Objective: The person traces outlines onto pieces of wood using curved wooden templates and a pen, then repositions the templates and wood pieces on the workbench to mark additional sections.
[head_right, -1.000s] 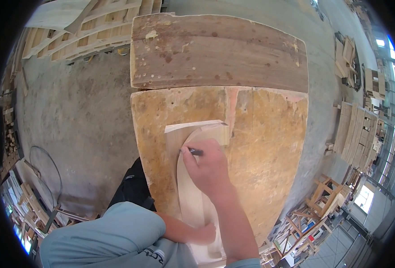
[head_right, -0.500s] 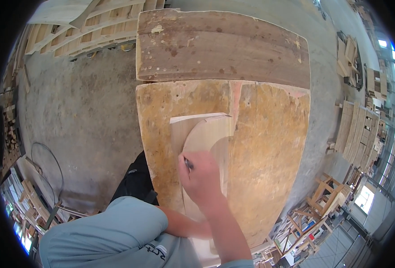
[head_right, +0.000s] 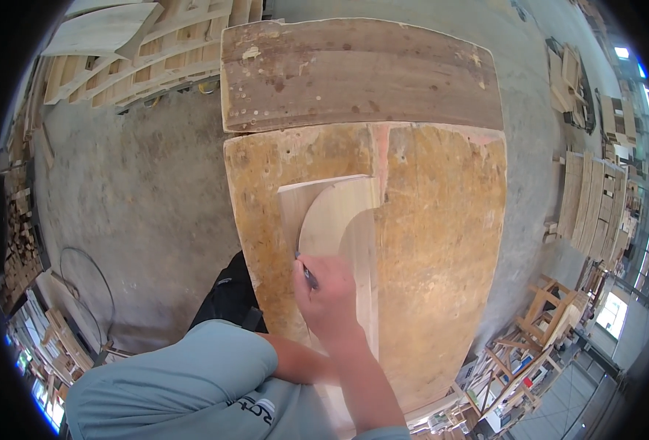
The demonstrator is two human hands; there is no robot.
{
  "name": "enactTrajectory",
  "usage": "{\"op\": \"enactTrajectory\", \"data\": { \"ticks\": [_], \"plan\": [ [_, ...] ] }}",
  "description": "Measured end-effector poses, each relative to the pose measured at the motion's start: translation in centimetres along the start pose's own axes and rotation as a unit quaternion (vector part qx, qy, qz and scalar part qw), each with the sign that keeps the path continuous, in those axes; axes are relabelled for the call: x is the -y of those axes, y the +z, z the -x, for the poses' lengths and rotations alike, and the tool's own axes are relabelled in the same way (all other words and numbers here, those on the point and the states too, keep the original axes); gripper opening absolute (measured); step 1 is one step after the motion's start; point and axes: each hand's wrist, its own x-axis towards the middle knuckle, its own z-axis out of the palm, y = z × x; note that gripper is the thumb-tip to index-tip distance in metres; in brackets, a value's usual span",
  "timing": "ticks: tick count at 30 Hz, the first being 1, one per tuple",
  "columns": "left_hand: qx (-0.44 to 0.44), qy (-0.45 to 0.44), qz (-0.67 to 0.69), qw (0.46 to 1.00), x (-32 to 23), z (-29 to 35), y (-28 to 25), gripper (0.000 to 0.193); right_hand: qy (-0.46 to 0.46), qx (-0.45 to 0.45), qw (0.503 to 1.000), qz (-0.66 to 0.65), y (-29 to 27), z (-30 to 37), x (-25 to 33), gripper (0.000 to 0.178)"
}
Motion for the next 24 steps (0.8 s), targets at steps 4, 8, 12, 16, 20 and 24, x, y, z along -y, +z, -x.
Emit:
{"op": "enactTrajectory", "data": {
  "ticks": [4,8,12,16,20,24],
  "plan": [
    [-0.007,-0.004,0.023,1.0,0.2,0.0,0.1,0.016,0.073,0.005,0.995,-0.068,-0.8,2.3,0.3,0.008],
    [-0.013,-0.008,0.047,0.999,0.4,0.0,-0.1,0.016,0.062,-0.009,0.995,-0.08,-1.1,3.6,0.0,0.008],
    [-0.012,-0.008,0.062,0.998,0.4,-0.3,-0.1,0.016,0.073,-0.01,0.992,-0.104,-1.4,4.4,-0.4,0.007],
    [-0.014,-0.011,0.078,0.997,0.3,-0.4,0.2,0.016,0.118,0.0,0.981,-0.153,-1.5,5.5,-0.7,0.009],
    [-0.016,-0.009,0.092,0.996,0.1,-0.7,0.3,0.016,0.108,-0.015,0.982,-0.153,-1.6,6.0,-1.2,0.008],
    [-0.019,-0.013,0.109,0.994,0.2,-0.7,0.4,0.016,0.071,0.001,0.99,-0.119,-1.7,6.3,-1.3,0.008]
  ]
}}
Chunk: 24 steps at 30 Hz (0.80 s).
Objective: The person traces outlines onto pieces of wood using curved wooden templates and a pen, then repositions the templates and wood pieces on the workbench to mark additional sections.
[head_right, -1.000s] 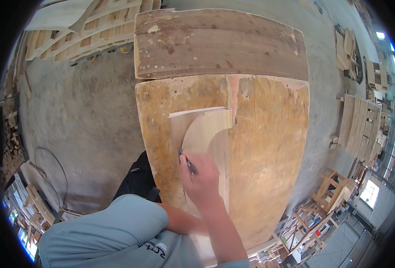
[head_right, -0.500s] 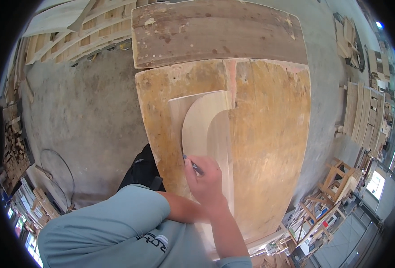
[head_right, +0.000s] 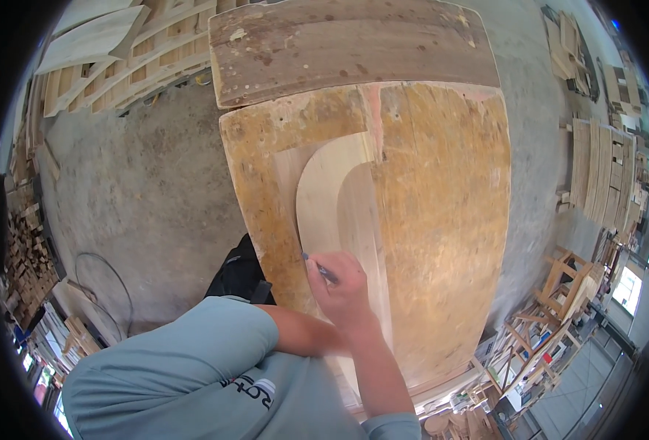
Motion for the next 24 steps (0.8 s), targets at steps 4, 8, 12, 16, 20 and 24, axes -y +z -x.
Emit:
{"op": "enactTrajectory", "data": {
  "ticks": [4,8,12,16,20,24],
  "plan": [
    [-0.004,0.0,0.017,1.0,0.0,-0.2,0.0,0.016,-0.019,-0.002,1.0,0.015,0.0,0.3,-0.2,0.008],
    [-0.009,-0.001,0.033,0.999,0.2,-0.3,-0.1,0.017,-0.048,0.033,0.996,0.06,-0.5,1.6,-0.5,0.01],
    [-0.013,0.0,0.052,0.999,0.2,-0.5,0.0,0.017,0.007,0.133,0.982,0.131,-1.7,4.1,-0.6,0.009],
    [-0.026,-0.004,0.064,0.998,0.7,-0.7,0.2,0.017,0.13,0.033,0.991,0.01,-3.1,6.2,0.2,0.006],
    [-0.045,-0.012,0.058,0.997,1.7,-0.9,0.8,0.017,0.195,-0.11,0.97,-0.098,-4.9,7.7,-1.8,0.006],
    [-0.057,-0.015,0.014,0.998,2.4,-0.6,2.4,0.017,0.209,-0.2,0.944,-0.159,-6.5,7.7,-2.8,0.009]
  ]
}}
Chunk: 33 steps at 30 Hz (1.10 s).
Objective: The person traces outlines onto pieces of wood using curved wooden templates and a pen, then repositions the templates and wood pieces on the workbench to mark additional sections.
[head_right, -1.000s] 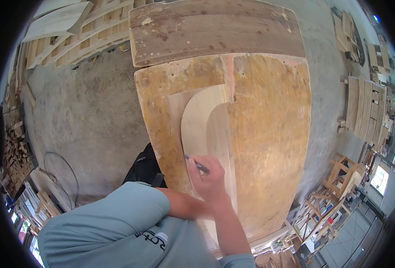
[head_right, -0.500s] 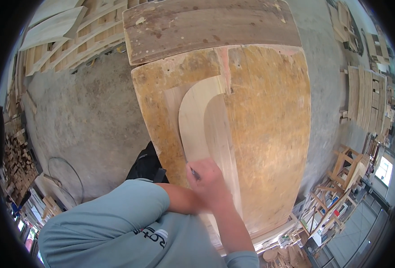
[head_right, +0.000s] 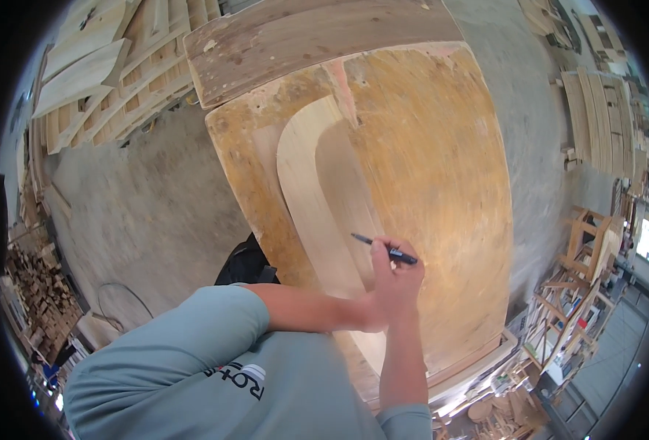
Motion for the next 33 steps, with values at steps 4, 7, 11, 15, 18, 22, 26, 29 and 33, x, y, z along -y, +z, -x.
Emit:
{"op": "enactTrajectory", "data": {
  "ticks": [4,7,11,15,18,22,26,29,33],
  "plan": [
    [0.029,-0.004,-0.128,0.991,-0.6,0.3,-0.2,0.017,-0.033,0.023,0.999,-0.006,-1.5,-0.8,-0.5,0.011],
    [0.187,0.027,-0.275,0.943,-2.8,0.6,-4.3,0.016,-0.05,0.038,0.998,-0.012,-1.7,-2.1,-0.8,0.014],
    [0.224,0.002,-0.245,0.943,-3.3,0.5,-4.7,0.017,-0.084,0.056,0.995,0.014,-0.5,-4.7,-0.5,0.017],
    [0.067,-0.055,0.045,0.995,-3.8,-0.6,-6.7,0.019,-0.151,0.029,0.987,0.056,2.5,-8.0,-0.3,0.017],
    [-0.098,-0.13,0.338,0.927,-3.6,1.0,-4.6,0.024,-0.111,0.057,0.992,0.006,5.1,-9.9,0.4,0.02],
    [-0.029,-0.113,0.505,0.855,-1.1,1.4,-1.8,0.028,-0.12,0.085,0.987,0.066,7.4,-12.5,1.9,0.024],
    [-0.008,-0.029,0.285,0.958,-4.3,0.7,-8.1,0.025,-0.153,0.09,0.979,0.096,8.0,-15.0,2.0,0.024],
    [-0.021,-0.06,0.242,0.968,-3.0,1.1,-6.1,0.023,-0.135,0.09,0.981,0.107,8.9,-15.8,4.0,0.022],
    [0.045,-0.095,0.24,0.965,-3.3,1.0,-7.0,0.023,-0.147,0.041,0.98,0.131,8.6,-16.4,3.2,0.02]
  ]
}}
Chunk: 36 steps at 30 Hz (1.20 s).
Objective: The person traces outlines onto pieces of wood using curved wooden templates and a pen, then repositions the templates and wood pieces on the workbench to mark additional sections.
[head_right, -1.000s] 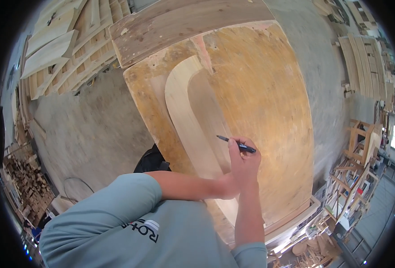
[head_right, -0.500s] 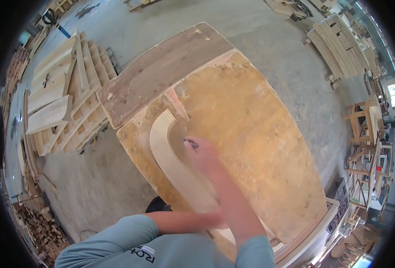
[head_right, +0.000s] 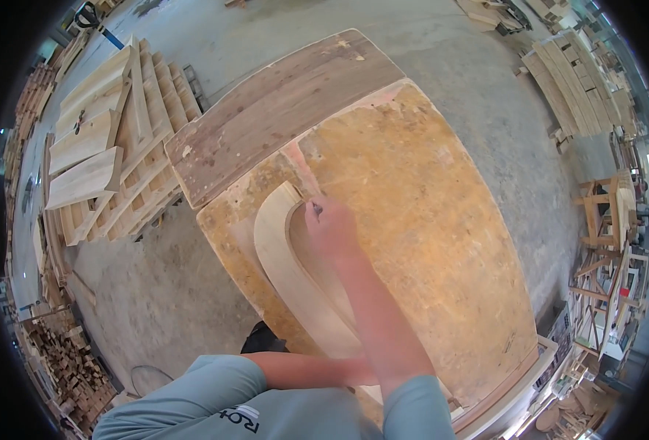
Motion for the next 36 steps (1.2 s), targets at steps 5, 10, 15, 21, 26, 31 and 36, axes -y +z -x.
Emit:
{"op": "enactTrajectory", "data": {
  "ticks": [5,10,15,21,26,31,36],
  "plan": [
    [-0.07,0.006,0.146,0.987,-1.8,0.8,-0.3,0.026,-0.12,-0.057,0.991,-0.02,0.9,1.4,-1.1,0.014],
    [0.01,-0.067,0.26,0.963,1.6,-0.2,0.7,0.031,-0.156,0.082,0.983,0.04,0.8,4.9,-1.9,0.013],
    [-0.006,-0.013,0.564,0.826,9.9,-1.8,8.4,0.028,-0.131,0.13,0.982,0.047,-3.0,13.1,-3.5,0.007],
    [-0.001,0.024,-0.306,0.952,4.7,-0.5,2.6,0.025,0.009,0.048,0.994,0.093,-10.4,23.2,-5.3,0.013],
    [0.151,-0.018,-0.464,0.873,-1.0,-0.4,0.9,0.022,0.137,-0.204,0.967,-0.062,-13.0,32.3,-5.9,0.025],
    [0.212,-0.044,-0.543,0.811,-1.8,-0.5,1.0,0.023,0.106,-0.229,0.948,0.192,-10.5,41.7,-10.6,0.032],
    [0.191,-0.015,-0.56,0.806,-0.1,-0.4,1.4,0.029,0.101,-0.224,0.942,0.227,-8.4,45.9,-13.1,0.038]
  ]
}}
